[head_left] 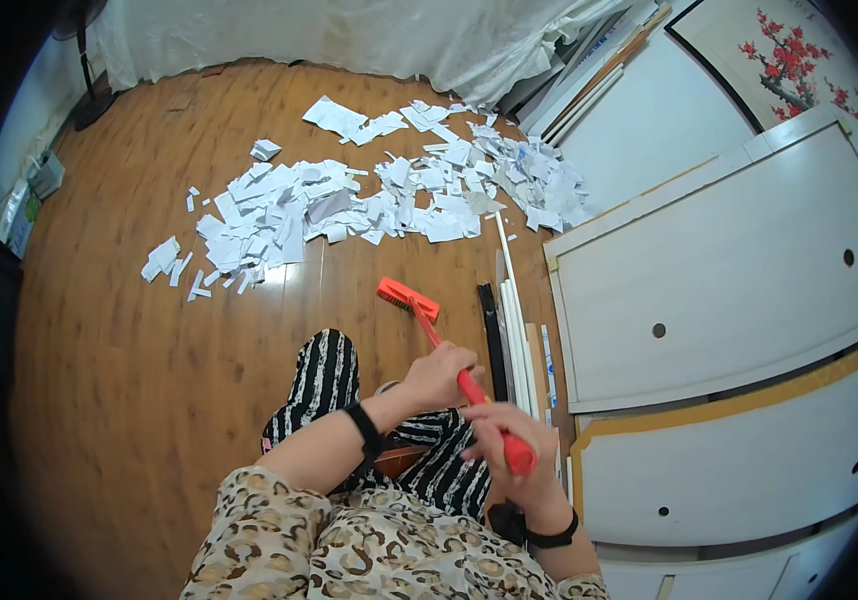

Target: Sweeping and gathering pieces of torn paper on a wooden floor using a broom.

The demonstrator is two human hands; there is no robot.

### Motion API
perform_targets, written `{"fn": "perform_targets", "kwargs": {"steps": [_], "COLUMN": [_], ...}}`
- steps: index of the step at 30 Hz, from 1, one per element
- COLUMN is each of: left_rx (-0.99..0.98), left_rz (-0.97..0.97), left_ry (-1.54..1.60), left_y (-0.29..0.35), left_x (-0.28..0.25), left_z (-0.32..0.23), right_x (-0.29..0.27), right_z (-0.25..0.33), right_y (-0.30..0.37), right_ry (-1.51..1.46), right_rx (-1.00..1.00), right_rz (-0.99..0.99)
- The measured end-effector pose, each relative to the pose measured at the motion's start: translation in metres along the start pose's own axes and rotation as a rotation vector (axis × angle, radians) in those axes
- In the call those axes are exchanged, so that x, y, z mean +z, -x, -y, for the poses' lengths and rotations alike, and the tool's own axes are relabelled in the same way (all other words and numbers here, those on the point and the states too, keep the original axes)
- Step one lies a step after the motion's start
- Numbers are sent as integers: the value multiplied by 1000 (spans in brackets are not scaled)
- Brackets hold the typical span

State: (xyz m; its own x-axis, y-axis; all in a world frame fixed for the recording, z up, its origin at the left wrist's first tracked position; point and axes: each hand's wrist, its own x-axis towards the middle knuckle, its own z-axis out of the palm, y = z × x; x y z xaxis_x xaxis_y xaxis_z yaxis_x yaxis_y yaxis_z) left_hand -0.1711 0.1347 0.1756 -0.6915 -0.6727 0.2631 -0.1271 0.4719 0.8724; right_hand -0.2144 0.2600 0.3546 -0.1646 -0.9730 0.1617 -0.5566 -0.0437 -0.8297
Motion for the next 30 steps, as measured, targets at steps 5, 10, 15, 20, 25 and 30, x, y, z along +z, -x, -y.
{"fn": "perform_targets", "kwargs": {"steps": [5,10,15,20,25,30], "left_rx": [7,36,98,184,195,152], "left_rz": [66,-61,-138,-132,30,110], "left_ry": [-177,-57,74,20,-110,-109], "left_y": [-30,-12,18,24,-25,-48], "left_x": [12,17,-5,-5,7,8], "left_z": [27,11,-27,9,83,42], "right_x": [1,-16,-26,-4,17,-12], "right_z": [-41,-21,12,-17,-90,-76], "right_y": [-2,21,19,13,-10,-7], "right_ry": [67,57,-38,81,53,-82], "right_rx": [-23,1,80,-114,-128,4], "right_rz": [-11,-5,45,140,70,-54]}}
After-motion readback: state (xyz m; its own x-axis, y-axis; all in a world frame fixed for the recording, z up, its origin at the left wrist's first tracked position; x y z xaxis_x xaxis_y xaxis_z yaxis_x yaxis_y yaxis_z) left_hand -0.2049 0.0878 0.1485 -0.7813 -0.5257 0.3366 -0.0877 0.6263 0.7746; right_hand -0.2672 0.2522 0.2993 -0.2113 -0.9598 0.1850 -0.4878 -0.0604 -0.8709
